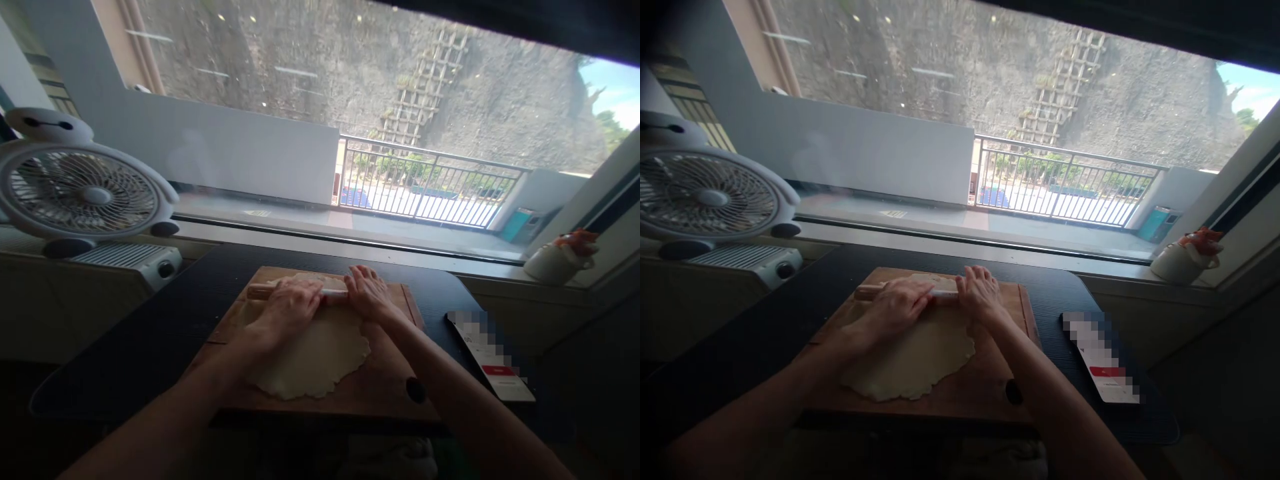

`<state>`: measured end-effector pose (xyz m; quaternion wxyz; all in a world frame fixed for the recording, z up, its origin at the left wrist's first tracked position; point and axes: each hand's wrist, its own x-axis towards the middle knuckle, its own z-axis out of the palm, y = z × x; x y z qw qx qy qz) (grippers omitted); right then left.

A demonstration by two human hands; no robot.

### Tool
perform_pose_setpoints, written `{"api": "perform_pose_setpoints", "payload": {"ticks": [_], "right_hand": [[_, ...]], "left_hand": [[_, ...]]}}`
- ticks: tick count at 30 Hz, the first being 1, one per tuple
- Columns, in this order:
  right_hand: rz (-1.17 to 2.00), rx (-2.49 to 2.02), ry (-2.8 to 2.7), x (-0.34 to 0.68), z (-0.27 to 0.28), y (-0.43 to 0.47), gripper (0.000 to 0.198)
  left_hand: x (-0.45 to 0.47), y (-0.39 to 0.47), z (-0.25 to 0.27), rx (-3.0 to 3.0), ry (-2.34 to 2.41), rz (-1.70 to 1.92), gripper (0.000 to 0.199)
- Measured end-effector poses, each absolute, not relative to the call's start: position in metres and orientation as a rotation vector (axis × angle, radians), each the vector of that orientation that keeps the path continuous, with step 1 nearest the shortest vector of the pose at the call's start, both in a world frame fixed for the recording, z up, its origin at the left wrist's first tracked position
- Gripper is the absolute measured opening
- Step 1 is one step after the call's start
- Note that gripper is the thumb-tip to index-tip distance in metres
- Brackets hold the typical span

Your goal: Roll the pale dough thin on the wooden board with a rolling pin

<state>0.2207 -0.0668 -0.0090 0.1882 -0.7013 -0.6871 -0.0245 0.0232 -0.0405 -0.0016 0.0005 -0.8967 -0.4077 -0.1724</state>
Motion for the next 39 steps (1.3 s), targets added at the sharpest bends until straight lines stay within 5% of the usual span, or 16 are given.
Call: {"api": "perform_pose_setpoints", "payload": {"ticks": [7, 16, 24, 31, 39], "right_hand": [[0.158, -1.580, -2.138, 0.230, -0.022, -0.176, 0.042], [0.041, -1.691, -1.349, 0.266, -0.030, -0.130, 0.037], [0.053, -1.609, -1.236, 0.270, -0.033, -0.144, 0.037], [-0.004, -1.655, -1.280, 0.266, -0.027, -0.149, 0.036], [-0.048, -1.691, -1.468, 0.261, -0.027, -0.156, 0.029]], "left_hand": [[0.024, -0.107, -0.015, -2.937, -1.136, -0.530, 0.043], [0.109, -0.033, 0.009, -2.830, -1.430, -0.119, 0.044], [0.070, -0.098, -0.014, -3.034, -1.138, -0.200, 0.050], [0.129, -0.032, 0.004, -2.804, -1.343, 0.118, 0.043], [0.068, -0.113, -0.026, -2.824, -1.116, -0.222, 0.055]]}}
